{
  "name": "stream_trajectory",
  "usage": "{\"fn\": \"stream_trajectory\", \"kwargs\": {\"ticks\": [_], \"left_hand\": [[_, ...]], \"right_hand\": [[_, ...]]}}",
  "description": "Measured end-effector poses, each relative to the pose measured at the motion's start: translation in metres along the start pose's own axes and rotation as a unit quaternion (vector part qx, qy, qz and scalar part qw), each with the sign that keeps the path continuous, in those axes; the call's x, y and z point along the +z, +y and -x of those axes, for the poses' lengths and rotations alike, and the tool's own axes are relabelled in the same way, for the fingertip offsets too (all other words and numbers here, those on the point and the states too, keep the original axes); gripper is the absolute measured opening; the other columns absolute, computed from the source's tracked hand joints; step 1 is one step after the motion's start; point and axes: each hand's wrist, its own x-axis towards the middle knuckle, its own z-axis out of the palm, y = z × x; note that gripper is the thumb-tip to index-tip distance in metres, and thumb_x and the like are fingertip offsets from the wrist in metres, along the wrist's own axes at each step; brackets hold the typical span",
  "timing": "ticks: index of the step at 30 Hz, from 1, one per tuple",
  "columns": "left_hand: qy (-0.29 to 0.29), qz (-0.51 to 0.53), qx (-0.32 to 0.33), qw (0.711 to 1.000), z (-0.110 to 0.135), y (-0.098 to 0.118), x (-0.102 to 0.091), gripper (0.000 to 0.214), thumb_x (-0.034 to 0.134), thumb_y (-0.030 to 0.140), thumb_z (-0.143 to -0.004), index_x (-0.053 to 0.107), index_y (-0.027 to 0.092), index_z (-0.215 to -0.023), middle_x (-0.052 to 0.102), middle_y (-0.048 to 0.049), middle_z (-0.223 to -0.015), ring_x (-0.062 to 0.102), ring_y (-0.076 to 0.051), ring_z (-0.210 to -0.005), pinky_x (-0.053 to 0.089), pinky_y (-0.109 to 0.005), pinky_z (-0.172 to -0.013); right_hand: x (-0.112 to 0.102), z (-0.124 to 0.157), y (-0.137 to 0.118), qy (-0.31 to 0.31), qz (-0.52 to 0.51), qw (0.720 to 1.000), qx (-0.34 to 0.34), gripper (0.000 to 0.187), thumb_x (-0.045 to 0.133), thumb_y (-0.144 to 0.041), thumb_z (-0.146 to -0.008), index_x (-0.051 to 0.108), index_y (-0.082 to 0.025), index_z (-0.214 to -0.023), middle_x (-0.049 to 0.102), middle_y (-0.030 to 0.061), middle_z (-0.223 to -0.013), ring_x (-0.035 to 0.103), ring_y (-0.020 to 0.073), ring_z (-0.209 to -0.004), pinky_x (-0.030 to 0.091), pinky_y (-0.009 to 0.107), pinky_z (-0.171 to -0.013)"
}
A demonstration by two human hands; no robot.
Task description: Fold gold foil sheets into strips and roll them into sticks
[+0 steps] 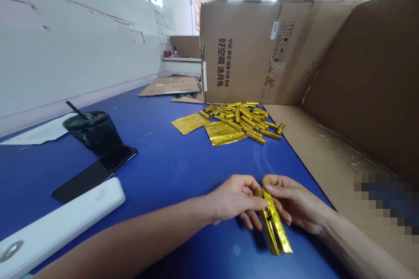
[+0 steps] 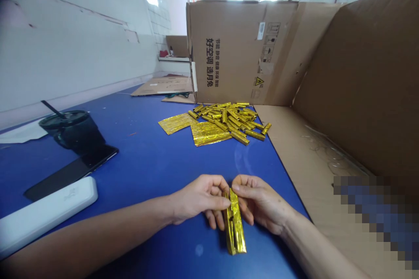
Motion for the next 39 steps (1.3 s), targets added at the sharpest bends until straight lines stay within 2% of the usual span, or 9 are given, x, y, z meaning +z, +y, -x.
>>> {"fn": "stream_trajectory", "kwargs": {"ticks": [5,9,12,15,20,26,31,36,39], "left_hand": [[0.066,0.020,-0.017,0.997,-0.003,-0.001,0.002,0.013,0.054,0.021,-0.073,0.045,0.012,-0.069,0.058,-0.0020,-0.055,0.054,-0.009,-0.041,0.041,-0.017,-0.038],[0.199,0.124,0.040,0.971,-0.009,0.002,-0.005,0.010,0.048,0.016,-0.078,0.045,0.012,-0.069,0.059,-0.0031,-0.057,0.058,-0.010,-0.048,0.044,-0.018,-0.046],[0.255,0.205,0.084,0.941,-0.013,0.003,-0.011,0.011,0.047,0.016,-0.080,0.045,0.012,-0.070,0.061,-0.0056,-0.063,0.060,-0.011,-0.054,0.047,-0.020,-0.053],[0.262,0.253,0.090,0.927,-0.014,0.000,-0.013,0.010,0.048,0.015,-0.080,0.046,0.011,-0.070,0.062,-0.0087,-0.068,0.060,-0.011,-0.055,0.048,-0.021,-0.056],[0.246,0.293,0.079,0.921,-0.012,-0.003,-0.007,0.008,0.049,0.014,-0.079,0.048,0.010,-0.073,0.062,-0.0104,-0.072,0.060,-0.012,-0.060,0.048,-0.021,-0.057],[0.237,0.302,0.068,0.921,-0.010,-0.002,-0.004,0.006,0.048,0.013,-0.079,0.049,0.010,-0.073,0.062,-0.0088,-0.069,0.059,-0.011,-0.057,0.047,-0.021,-0.057],[0.196,0.272,0.034,0.941,-0.009,-0.001,-0.004,0.011,0.051,0.020,-0.078,0.048,0.010,-0.075,0.061,-0.0102,-0.075,0.061,-0.015,-0.062,0.046,-0.024,-0.058],[0.239,0.155,0.067,0.956,-0.009,0.006,-0.012,0.014,0.058,0.017,-0.071,0.047,0.014,-0.080,0.057,-0.0031,-0.072,0.056,-0.012,-0.064,0.044,-0.025,-0.056],[0.210,0.071,0.069,0.973,-0.008,0.010,-0.016,0.023,0.061,0.018,-0.067,0.051,0.014,-0.087,0.056,-0.0008,-0.068,0.053,-0.009,-0.059,0.039,-0.019,-0.051]], "right_hand": [[0.003,-0.002,0.001,0.042,0.011,0.999,-0.016,0.018,0.059,-0.031,-0.072,0.053,-0.016,-0.079,0.054,-0.0035,-0.049,0.046,0.0070,-0.035,0.036,0.018,-0.037],[0.002,-0.003,-0.002,0.183,0.065,0.969,-0.151,0.020,0.057,-0.036,-0.074,0.050,-0.018,-0.076,0.052,-0.0038,-0.056,0.047,0.0081,-0.042,0.038,0.020,-0.042],[0.002,-0.001,0.000,0.213,0.187,0.933,-0.223,0.021,0.059,-0.037,-0.072,0.050,-0.018,-0.073,0.052,-0.0023,-0.061,0.047,0.0092,-0.047,0.040,0.022,-0.046],[0.005,0.002,0.006,0.197,0.291,0.901,-0.255,0.022,0.062,-0.032,-0.070,0.051,-0.019,-0.083,0.055,0.0005,-0.071,0.051,0.0120,-0.057,0.044,0.024,-0.053],[0.008,0.005,0.011,0.245,0.338,0.845,-0.335,0.017,0.058,-0.027,-0.074,0.047,-0.023,-0.087,0.054,0.0000,-0.074,0.052,0.0129,-0.060,0.045,0.024,-0.052],[0.011,0.008,0.006,0.188,0.455,0.792,-0.360,0.014,0.056,-0.021,-0.075,0.055,-0.022,-0.089,0.054,0.0023,-0.081,0.051,0.0136,-0.065,0.042,0.025,-0.060],[0.011,0.008,0.001,0.202,0.408,0.826,-0.332,0.013,0.052,-0.025,-0.078,0.057,-0.020,-0.068,0.049,-0.0002,-0.061,0.047,0.0133,-0.056,0.038,0.024,-0.053],[0.008,0.008,0.000,0.199,0.324,0.879,-0.288,0.015,0.051,-0.031,-0.078,0.056,-0.020,-0.070,0.052,0.0003,-0.061,0.049,0.0147,-0.061,0.037,0.025,-0.055],[0.006,0.007,0.000,0.181,0.291,0.899,-0.275,0.016,0.051,-0.032,-0.079,0.056,-0.020,-0.070,0.052,-0.0001,-0.059,0.049,0.0145,-0.061,0.037,0.026,-0.056]]}}
